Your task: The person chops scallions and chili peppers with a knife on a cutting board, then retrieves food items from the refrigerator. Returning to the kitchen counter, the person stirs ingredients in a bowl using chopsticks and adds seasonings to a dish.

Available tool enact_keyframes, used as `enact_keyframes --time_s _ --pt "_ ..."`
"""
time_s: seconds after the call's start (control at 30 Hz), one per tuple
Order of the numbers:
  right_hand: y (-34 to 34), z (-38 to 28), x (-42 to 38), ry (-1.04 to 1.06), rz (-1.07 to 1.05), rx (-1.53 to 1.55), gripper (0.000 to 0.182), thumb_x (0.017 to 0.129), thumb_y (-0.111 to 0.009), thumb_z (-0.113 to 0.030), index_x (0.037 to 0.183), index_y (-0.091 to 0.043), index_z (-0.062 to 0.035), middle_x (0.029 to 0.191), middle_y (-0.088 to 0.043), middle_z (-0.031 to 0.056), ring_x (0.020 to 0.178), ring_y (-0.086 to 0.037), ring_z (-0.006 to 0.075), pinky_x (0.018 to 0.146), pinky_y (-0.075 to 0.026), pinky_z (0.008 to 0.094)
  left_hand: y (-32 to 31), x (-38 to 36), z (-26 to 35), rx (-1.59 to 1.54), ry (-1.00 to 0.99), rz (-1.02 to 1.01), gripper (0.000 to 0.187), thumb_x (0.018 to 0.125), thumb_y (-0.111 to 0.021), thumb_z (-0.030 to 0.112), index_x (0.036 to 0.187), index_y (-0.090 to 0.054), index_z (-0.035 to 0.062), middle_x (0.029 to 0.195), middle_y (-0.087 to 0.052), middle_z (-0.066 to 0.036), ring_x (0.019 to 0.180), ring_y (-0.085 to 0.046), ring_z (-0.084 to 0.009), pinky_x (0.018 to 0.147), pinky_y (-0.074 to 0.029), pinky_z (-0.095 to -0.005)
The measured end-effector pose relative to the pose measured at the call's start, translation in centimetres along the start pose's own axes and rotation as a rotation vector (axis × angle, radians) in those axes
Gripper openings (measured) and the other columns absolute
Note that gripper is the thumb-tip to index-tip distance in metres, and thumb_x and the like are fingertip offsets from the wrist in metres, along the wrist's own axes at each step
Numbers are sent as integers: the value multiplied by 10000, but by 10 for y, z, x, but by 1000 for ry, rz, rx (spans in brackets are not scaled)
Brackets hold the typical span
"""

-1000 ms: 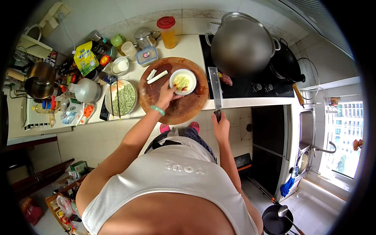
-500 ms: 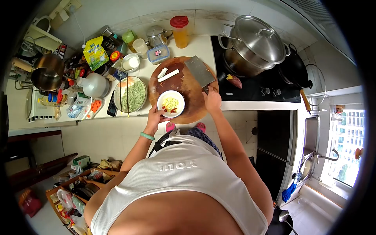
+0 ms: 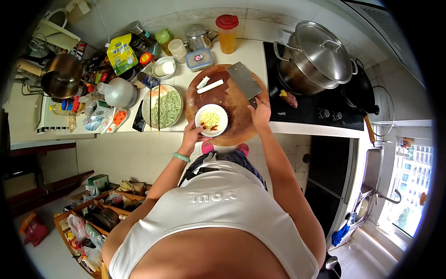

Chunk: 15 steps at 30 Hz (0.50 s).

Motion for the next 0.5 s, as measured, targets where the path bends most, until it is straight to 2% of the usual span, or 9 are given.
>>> enact_keyframes --time_s 0.1,0.17,0.2,0.23,0.3,0.33,0.4,0.47,0.5 --pt "6 -6 3 5 43 -14 463 687 -799 -183 1085 -629 -18 948 -610 157 957 -566 340 847 -452 409 -5 10 -3 15 -8 -43 547 856 -482 5 1387 -357 45 1017 -645 -197 740 -700 -329 597 -613 -309" --pt "10 -11 3 -7 52 -25 455 696 -792 -178 1086 -619 -20 961 -605 148 961 -563 332 853 -449 410 -11 14 1 -19 -61 -120 574 880 -459 -10 1430 -314 67 1112 -607 -209 727 -690 -341 602 -606 -327" --pt "19 -18 3 12 110 -27 425 714 -772 -157 1084 -607 -27 975 -595 140 952 -560 321 857 -448 409 -13 4 12 107 -58 -91 579 906 -521 85 1442 -302 80 1028 -640 -219 743 -698 -293 602 -588 -317" --pt "28 -26 2 31 169 -28 396 731 -751 -135 1082 -595 -35 989 -584 132 943 -557 311 861 -447 409 -15 -2 29 107 -58 -91 579 906 -521 85 1442 -302 80 1028 -640 -219 743 -698 -293 602 -588 -317" --pt "36 -39 -5 71 163 23 364 743 -724 -107 1074 -588 -37 995 -573 132 922 -555 304 853 -451 405 -4 4 69 897 -113 31 505 907 -565 181 1384 -423 91 929 -665 -236 740 -696 -285 606 -563 -346" --pt "40 -46 -10 114 156 73 334 755 -698 -80 1065 -581 -39 1000 -562 132 902 -554 297 846 -455 400 0 16 90 997 -348 97 386 898 -582 242 1233 -569 52 881 -664 -251 750 -682 -310 657 -538 -389" --pt "43 -53 -20 105 105 133 334 755 -684 -63 1070 -575 -38 1013 -556 138 914 -552 305 839 -457 402 -5 36 127 1162 -541 186 291 873 -599 215 1061 -633 -4 925 -656 -233 802 -660 -359 731 -524 -424" --pt "40 -59 -31 99 54 195 336 755 -671 -45 1075 -569 -37 1025 -549 144 926 -551 312 832 -460 405 -14 74 146 1277 -740 322 228 843 -617 180 991 -644 9 914 -645 -202 862 -653 -344 750 -525 -423" --pt "37 -61 -36 87 10 237 328 755 -667 -37 1069 -573 -40 1010 -553 133 892 -559 295 808 -469 396 -17 94 146 1274 -741 321 228 843 -617 180 991 -644 9 914 -645 -202 862 -653 -344 750 -525 -423"
Point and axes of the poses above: each hand's wrist, its own x-axis towards the middle knuckle, its own y-axis out of the back of the hand, z = x × y, the point moved 8 cm from there along x, towards the middle knuckle
